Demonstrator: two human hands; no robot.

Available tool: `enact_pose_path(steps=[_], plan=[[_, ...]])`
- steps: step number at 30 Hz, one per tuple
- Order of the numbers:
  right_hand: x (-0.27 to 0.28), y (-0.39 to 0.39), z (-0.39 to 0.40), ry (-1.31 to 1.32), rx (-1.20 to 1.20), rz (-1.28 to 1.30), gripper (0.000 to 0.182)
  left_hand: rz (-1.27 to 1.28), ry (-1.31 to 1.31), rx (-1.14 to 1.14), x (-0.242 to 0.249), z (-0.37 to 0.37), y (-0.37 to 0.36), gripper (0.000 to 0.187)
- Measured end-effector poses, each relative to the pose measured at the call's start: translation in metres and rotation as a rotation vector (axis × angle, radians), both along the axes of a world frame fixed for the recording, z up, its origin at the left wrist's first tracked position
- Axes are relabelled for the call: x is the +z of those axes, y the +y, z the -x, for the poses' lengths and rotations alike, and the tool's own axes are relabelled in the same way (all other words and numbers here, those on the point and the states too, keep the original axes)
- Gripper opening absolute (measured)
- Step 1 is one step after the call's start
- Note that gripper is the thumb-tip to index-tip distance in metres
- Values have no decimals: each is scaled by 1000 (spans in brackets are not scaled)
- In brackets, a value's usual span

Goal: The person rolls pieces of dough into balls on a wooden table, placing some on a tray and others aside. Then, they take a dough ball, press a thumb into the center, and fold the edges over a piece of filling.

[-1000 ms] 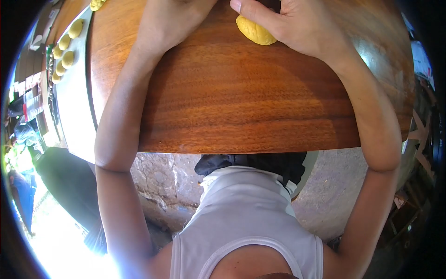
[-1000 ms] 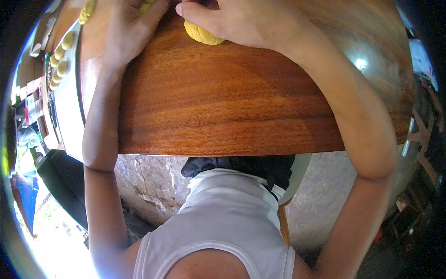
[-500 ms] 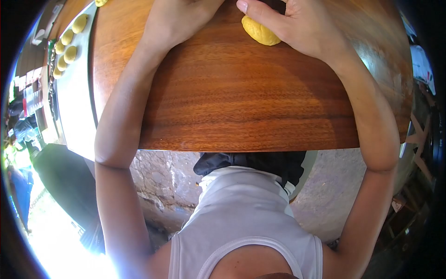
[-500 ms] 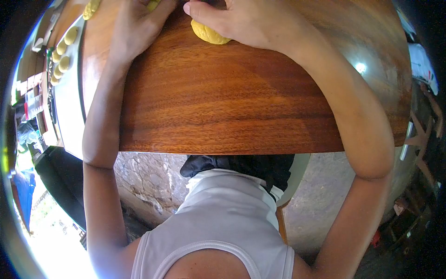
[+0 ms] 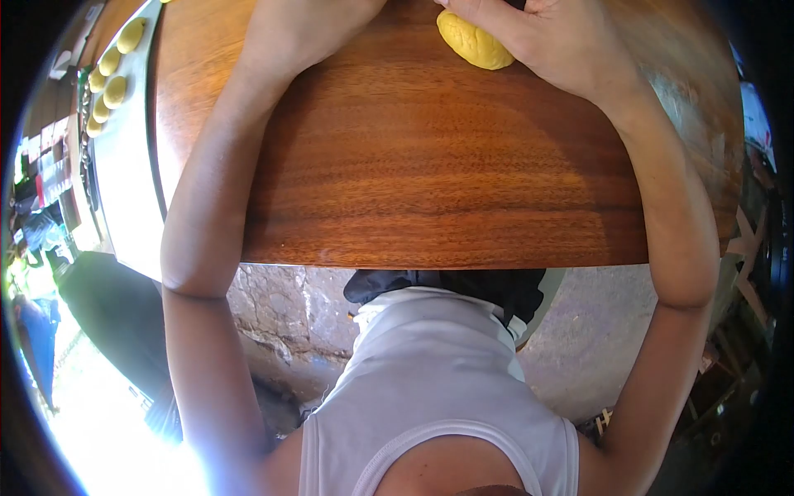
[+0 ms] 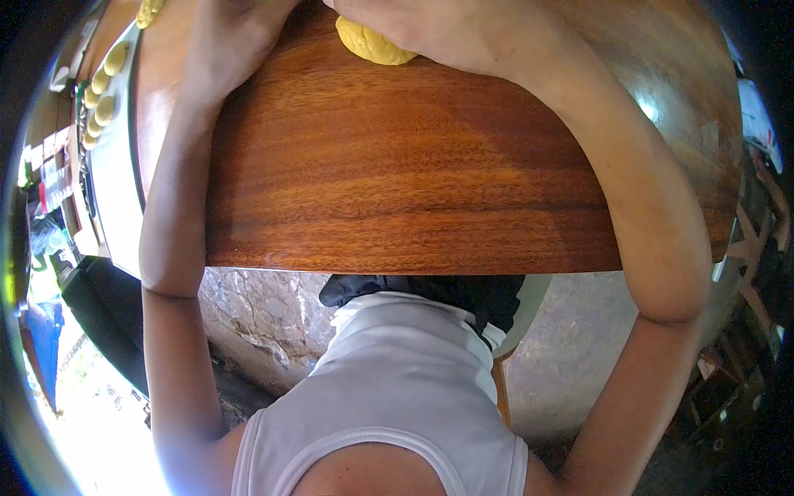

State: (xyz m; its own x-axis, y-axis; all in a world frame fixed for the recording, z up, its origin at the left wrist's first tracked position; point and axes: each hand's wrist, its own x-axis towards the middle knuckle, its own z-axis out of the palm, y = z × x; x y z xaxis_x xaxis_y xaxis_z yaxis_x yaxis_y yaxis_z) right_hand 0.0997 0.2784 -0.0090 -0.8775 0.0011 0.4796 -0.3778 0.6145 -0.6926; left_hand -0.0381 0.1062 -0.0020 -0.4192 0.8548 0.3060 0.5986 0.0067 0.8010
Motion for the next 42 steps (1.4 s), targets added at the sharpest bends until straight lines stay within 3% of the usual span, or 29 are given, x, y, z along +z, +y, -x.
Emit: enact_pose_path(steps=[2,8,15,17,42], plan=[[3,0,0,7,-9,-43,15,174,23,85,20,-11,2,12],[14,-8,-6,23,-47,-124,16,31,-54,8,-6,4,0,12],[10,-2,-2,-31,2,-38,18,4,-28,12,-2,1,0,11],[10,-2,-2,-37,-6,-53,18,128,-9,69,10,-5,-1,11],[8,0,1,3,11,-70,19,88,51,77,11,-5,-2,13]])
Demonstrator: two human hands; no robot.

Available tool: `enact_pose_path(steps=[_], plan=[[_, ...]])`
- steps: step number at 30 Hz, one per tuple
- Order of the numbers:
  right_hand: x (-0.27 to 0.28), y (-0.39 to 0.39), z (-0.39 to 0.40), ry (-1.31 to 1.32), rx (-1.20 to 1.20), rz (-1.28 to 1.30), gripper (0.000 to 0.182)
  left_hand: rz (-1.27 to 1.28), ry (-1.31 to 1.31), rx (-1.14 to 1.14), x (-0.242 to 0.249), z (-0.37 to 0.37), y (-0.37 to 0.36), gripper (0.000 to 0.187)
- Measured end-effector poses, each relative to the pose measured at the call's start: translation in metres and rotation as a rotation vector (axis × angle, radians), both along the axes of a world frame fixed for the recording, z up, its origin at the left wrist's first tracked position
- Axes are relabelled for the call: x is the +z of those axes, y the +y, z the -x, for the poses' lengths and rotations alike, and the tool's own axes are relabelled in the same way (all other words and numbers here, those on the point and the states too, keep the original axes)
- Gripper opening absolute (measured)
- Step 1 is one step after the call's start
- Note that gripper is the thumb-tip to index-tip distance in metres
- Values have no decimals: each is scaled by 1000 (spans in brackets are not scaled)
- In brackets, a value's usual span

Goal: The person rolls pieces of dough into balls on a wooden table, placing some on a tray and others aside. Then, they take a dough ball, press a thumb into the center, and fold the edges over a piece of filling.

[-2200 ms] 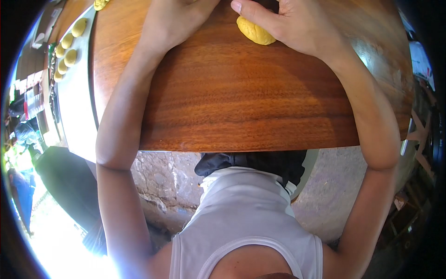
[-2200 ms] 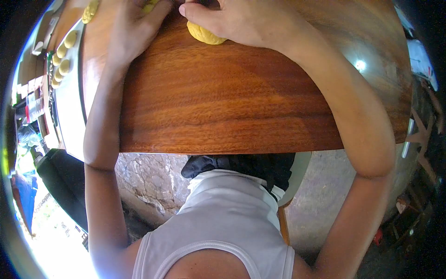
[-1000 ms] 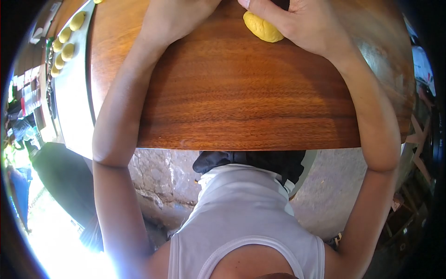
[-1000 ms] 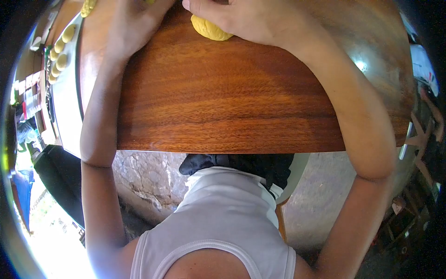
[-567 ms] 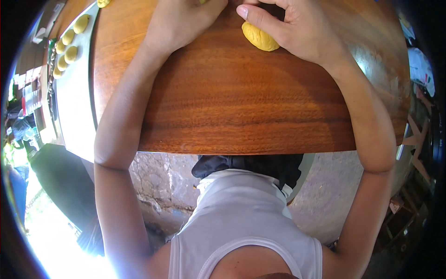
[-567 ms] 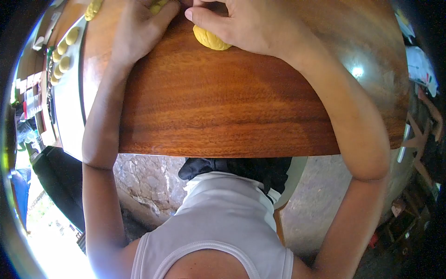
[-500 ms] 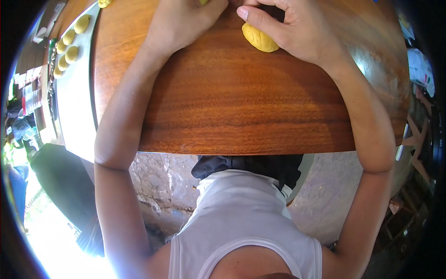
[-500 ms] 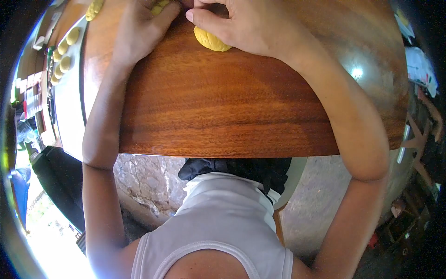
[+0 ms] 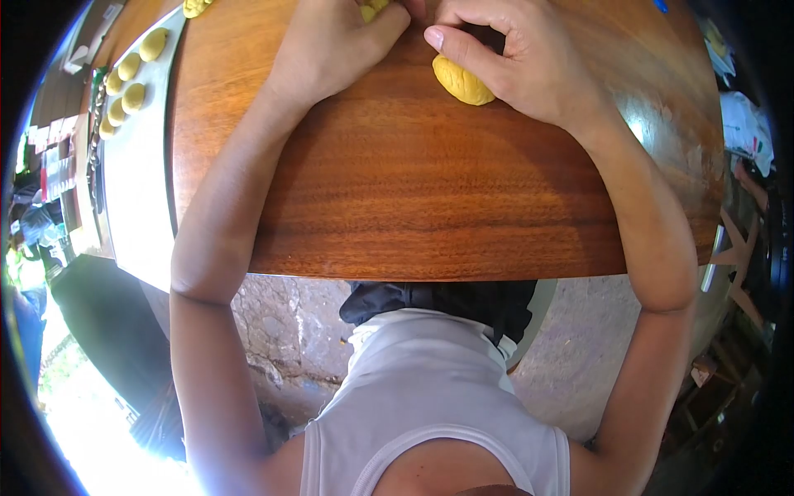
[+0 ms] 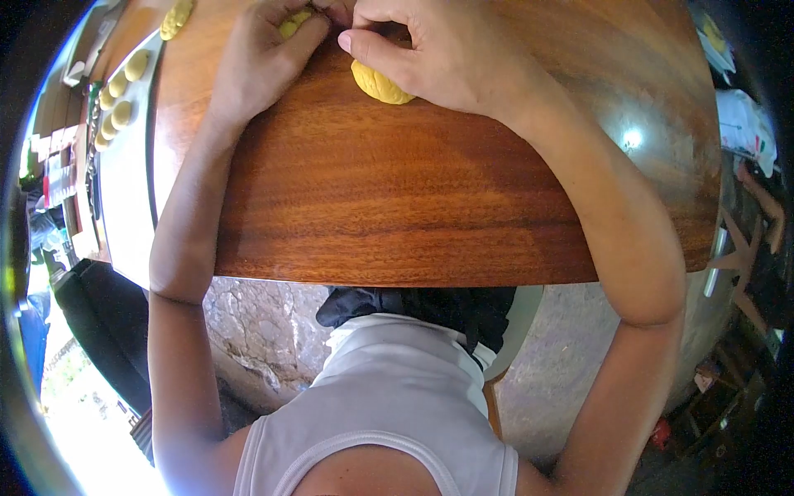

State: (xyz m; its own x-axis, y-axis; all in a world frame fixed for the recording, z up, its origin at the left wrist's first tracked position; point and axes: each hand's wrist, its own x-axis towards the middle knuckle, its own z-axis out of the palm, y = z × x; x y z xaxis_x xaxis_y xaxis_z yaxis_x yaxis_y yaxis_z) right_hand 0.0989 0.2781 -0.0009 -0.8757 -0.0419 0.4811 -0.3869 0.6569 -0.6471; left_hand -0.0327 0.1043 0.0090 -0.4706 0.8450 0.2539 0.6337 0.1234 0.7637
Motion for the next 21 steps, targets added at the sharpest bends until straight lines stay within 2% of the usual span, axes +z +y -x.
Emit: enact_pose_path(steps=[21], plan=[[1,0,1,2,-6,6,18,-10,50,5,-4,4,1,12]])
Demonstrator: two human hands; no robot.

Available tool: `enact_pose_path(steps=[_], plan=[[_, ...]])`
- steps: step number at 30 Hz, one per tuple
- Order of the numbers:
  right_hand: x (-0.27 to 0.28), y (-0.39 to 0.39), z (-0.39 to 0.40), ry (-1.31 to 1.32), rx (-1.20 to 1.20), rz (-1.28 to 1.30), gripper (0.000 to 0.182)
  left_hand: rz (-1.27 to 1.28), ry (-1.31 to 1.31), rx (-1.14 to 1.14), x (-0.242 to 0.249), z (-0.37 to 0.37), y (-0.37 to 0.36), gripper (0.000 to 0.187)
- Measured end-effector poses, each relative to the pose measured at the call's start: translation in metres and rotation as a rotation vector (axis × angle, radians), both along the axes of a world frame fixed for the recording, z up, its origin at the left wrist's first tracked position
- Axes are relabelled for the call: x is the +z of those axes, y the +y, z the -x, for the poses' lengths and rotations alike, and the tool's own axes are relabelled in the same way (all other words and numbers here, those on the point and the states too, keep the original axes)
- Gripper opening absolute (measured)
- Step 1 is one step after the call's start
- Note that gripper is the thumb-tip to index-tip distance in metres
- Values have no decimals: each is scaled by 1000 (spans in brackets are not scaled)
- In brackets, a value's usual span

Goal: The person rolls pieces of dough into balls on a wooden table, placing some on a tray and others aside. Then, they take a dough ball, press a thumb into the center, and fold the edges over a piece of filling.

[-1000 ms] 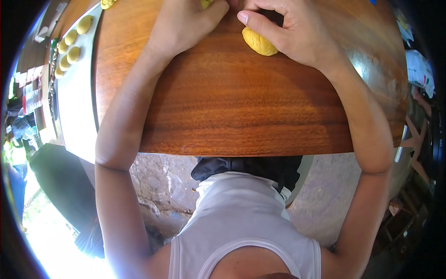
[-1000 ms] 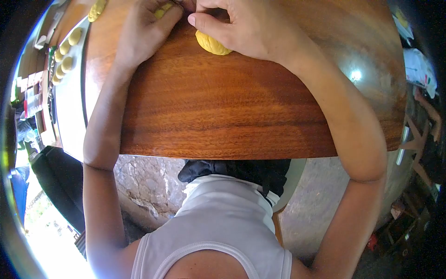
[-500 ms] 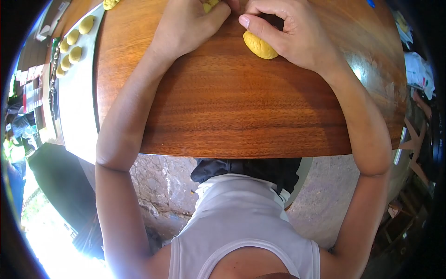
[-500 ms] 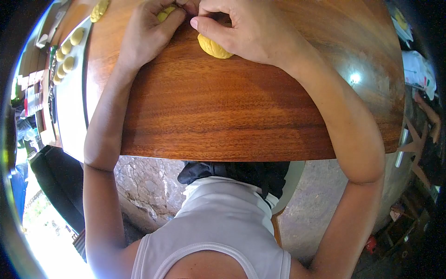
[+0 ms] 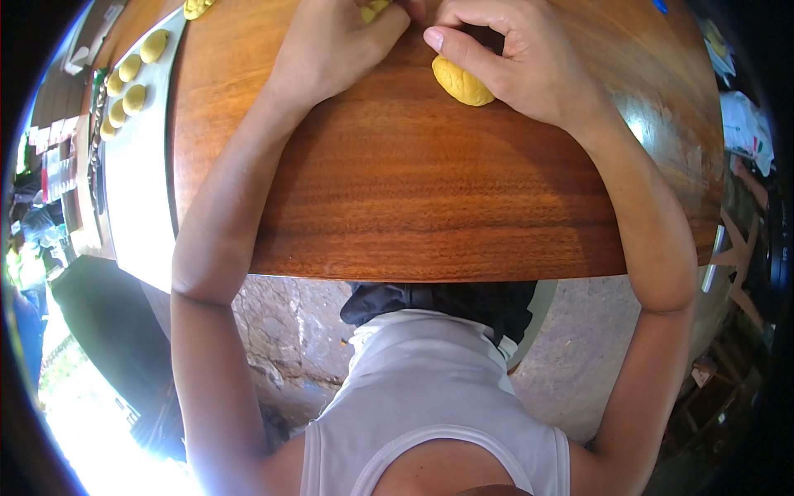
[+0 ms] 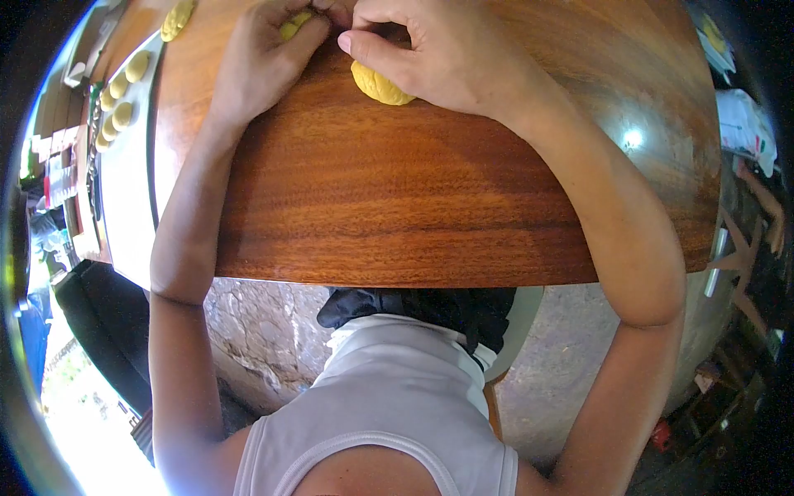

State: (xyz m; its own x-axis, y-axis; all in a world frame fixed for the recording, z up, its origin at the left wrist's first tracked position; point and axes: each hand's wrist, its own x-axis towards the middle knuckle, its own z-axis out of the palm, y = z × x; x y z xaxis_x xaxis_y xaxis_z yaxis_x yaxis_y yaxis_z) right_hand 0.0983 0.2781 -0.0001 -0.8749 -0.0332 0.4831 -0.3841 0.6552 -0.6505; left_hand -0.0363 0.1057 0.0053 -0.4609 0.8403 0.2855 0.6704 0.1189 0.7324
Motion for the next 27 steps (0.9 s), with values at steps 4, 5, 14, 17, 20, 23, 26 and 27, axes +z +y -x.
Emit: enact_pose_path(steps=[4,5,14,17,20,23,26,27], plan=[[-2,-1,0,4,2,0,18,57,-48,22,6,-3,-2,12],[-2,-1,0,3,4,0,18,57,-15,15,7,-3,-2,12],[-1,0,1,4,0,7,18,-39,2,-27,-7,4,0,13],[-1,0,0,-20,6,13,18,-20,-15,-26,-6,5,0,13],[-1,0,1,13,14,11,18,10,14,-4,-1,1,-1,13],[3,0,0,-31,-8,-39,18,23,-60,3,3,-2,-1,13],[2,1,0,1,7,-30,18,20,-41,-3,-3,2,-1,13],[4,0,-1,-30,-1,-28,18,17,-41,-5,-3,2,0,13]])
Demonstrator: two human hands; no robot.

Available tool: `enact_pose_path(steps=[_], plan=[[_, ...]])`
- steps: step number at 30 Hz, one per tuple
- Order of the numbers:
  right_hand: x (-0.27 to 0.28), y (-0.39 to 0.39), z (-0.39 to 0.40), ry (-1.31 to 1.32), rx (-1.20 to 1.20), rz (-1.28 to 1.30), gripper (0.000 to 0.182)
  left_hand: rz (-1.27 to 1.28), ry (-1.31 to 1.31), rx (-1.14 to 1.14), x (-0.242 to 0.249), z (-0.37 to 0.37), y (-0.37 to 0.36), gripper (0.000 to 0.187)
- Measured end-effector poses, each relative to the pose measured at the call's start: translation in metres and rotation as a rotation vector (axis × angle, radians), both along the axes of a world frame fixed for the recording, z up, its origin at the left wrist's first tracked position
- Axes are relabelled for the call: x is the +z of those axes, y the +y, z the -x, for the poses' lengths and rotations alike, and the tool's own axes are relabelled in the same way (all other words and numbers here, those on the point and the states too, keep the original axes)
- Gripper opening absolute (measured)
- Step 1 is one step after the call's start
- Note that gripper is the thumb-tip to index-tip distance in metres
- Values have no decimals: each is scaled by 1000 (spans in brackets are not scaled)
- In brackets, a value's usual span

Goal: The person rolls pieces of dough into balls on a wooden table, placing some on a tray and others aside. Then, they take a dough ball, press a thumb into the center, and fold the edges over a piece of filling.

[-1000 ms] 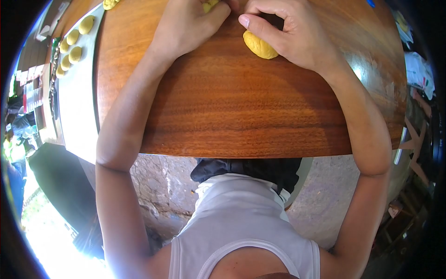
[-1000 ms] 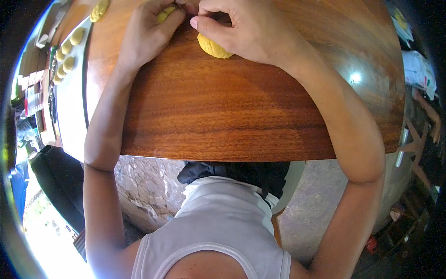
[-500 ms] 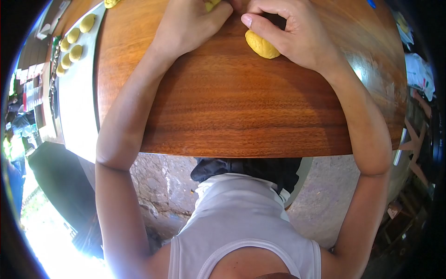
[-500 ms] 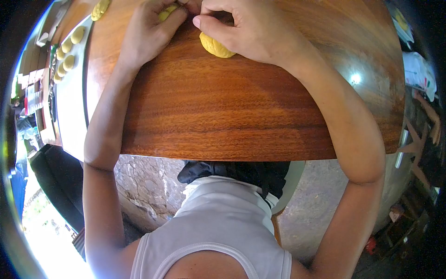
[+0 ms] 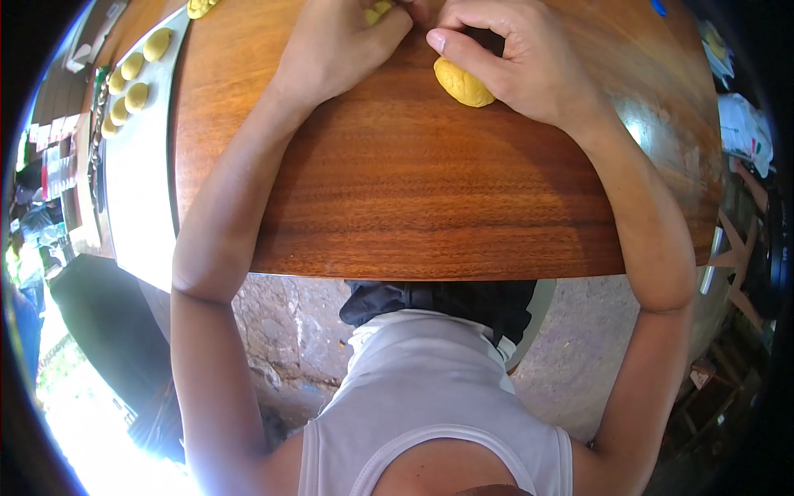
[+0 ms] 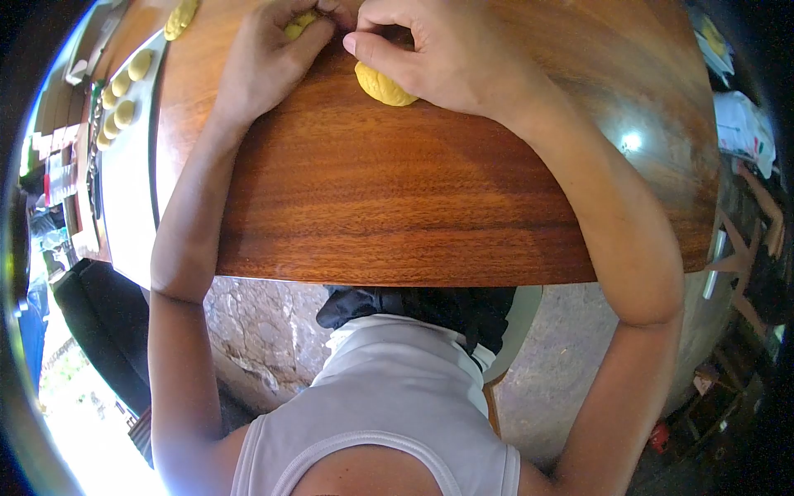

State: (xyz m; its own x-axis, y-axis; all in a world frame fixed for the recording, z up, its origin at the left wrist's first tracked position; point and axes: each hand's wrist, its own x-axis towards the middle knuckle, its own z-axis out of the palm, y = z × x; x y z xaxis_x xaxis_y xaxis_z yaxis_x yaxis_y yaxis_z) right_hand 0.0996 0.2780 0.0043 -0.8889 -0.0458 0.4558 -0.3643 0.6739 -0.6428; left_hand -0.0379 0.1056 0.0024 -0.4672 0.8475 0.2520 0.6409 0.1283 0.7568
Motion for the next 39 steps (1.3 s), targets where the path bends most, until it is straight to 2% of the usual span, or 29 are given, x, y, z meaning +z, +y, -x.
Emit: enact_pose_path(steps=[5,7,9,11,15,17,18,20,22,23,25,27,30,32,34,35,37,39], plan=[[-1,-1,0,1,-26,-12,18,-47,25,-6,-2,1,-1,8],[-3,1,1,16,6,4,18,-77,-37,58,14,-13,6,6],[0,0,1,5,0,-9,18,-106,-102,122,19,-14,6,8],[4,-2,-2,-8,-5,-20,18,18,14,70,12,-6,-2,19],[7,-3,0,-30,-12,-27,18,28,7,40,8,-4,-9,26],[-1,0,1,-13,7,-19,18,37,-191,47,4,0,-9,29],[-1,0,1,-14,-4,-16,19,37,-190,47,9,0,-10,29],[-3,-1,0,-5,-9,-17,19,336,-215,40,28,1,-11,24],[-6,-2,2,69,-38,-69,31,66,-200,-14,6,-3,-9,33],[-6,0,2,33,-10,-13,33,195,-177,-37,20,-5,-10,33],[8,-2,-2,-52,67,118,30,-35,-85,-114,11,-1,-9,30],[7,-4,-2,9,127,47,26,4,-58,-12,12,0,-8,28],[3,-5,-4,42,179,-144,23,-234,-73,53,-5,6,1,21],[6,-9,-5,83,200,-243,25,-204,-185,97,2,3,-2,36],[7,-14,-5,-43,137,-233,24,-405,-31,57,-7,6,1,42],[8,-17,-6,10,77,-278,19,-418,-15,58,-15,10,7,42],[2,-17,-3,14,78,-207,17,-551,289,78,-23,17,12,42],[1,-20,1,69,82,-101,12,-466,244,137,-22,15,8,40]])
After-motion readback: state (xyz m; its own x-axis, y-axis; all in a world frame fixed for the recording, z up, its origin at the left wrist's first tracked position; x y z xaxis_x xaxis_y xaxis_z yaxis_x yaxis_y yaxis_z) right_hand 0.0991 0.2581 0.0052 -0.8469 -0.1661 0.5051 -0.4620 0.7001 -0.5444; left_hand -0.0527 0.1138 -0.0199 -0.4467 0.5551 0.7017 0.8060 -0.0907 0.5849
